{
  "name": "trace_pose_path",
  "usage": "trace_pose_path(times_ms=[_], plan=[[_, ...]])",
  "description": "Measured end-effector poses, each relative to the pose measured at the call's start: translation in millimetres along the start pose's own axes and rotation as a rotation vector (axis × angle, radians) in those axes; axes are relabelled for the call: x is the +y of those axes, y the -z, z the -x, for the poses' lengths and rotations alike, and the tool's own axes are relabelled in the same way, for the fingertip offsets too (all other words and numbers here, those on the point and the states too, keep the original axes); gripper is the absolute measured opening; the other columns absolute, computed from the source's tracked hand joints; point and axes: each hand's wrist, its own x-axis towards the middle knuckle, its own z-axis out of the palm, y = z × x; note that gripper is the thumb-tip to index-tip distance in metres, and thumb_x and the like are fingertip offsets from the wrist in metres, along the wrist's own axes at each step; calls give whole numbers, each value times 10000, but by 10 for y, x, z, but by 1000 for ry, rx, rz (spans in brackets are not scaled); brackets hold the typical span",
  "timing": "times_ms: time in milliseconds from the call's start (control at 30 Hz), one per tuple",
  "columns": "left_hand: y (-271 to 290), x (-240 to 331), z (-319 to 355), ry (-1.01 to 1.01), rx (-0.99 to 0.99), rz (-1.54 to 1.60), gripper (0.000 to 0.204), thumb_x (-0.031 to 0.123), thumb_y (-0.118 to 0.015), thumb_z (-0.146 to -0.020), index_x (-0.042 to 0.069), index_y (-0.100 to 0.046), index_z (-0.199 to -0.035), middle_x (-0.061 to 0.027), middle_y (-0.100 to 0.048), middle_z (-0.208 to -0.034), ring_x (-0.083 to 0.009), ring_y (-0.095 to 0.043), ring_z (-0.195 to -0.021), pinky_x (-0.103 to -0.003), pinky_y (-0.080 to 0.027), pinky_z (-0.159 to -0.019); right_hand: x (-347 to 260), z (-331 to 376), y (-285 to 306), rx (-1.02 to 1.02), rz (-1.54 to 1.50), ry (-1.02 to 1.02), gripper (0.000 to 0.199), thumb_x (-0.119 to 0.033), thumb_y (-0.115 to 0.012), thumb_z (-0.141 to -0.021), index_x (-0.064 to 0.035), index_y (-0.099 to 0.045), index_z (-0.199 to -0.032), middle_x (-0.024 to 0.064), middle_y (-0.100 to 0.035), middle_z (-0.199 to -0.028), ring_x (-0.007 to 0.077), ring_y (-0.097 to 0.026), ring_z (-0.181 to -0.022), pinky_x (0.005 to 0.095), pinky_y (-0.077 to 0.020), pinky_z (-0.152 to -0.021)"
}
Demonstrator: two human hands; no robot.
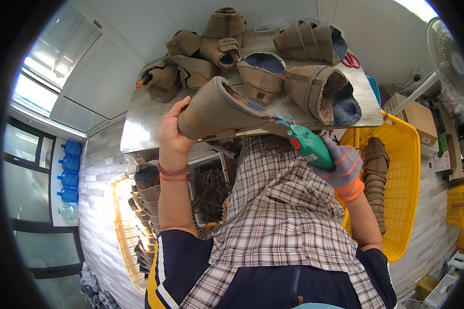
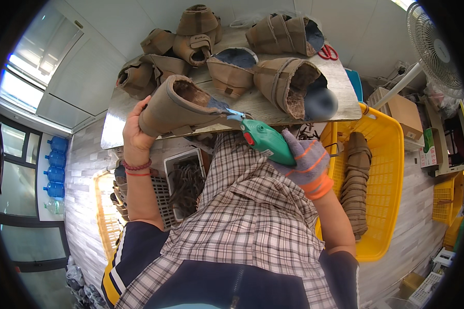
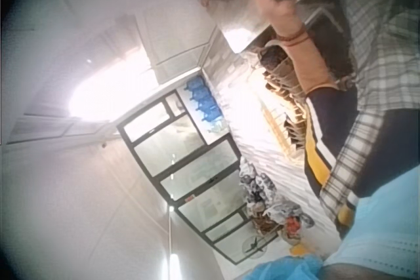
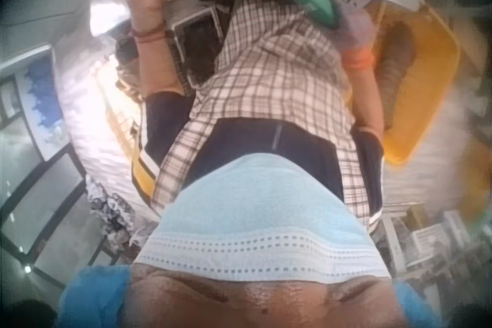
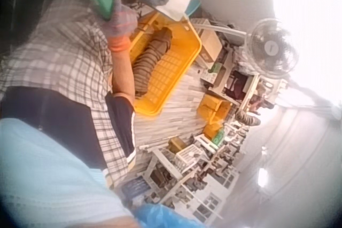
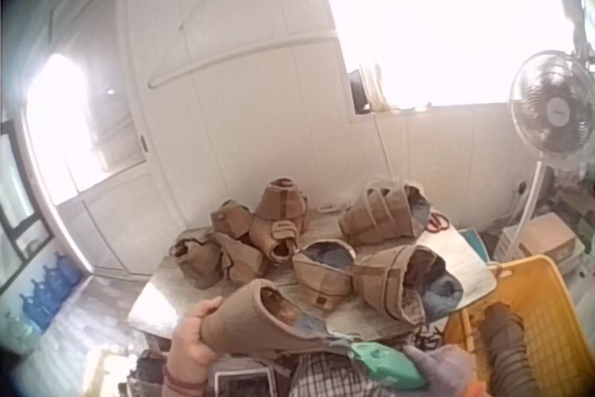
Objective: The person uses a green electric trimmer to cut the edges of several brown slip-on shoes on a table, then switches to red-handled scissors to trim the interior lining. Finished shoes are placed back on the table.
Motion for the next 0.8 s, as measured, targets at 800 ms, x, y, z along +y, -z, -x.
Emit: trace_pose_path(times_ms=[800], plan=[[-121,-493,567,-400,-333,16,381,130,-422,-963,-16,-419,-1315,-157,-471,-1343,-283,-451,-1242,-458,-342,-1061,-307,-310,-175,-51,-357,-97,682,-305,-853,-582,-42,-586,-1152,87,-652,-757,237,-618,-615,318,-498,-585]])
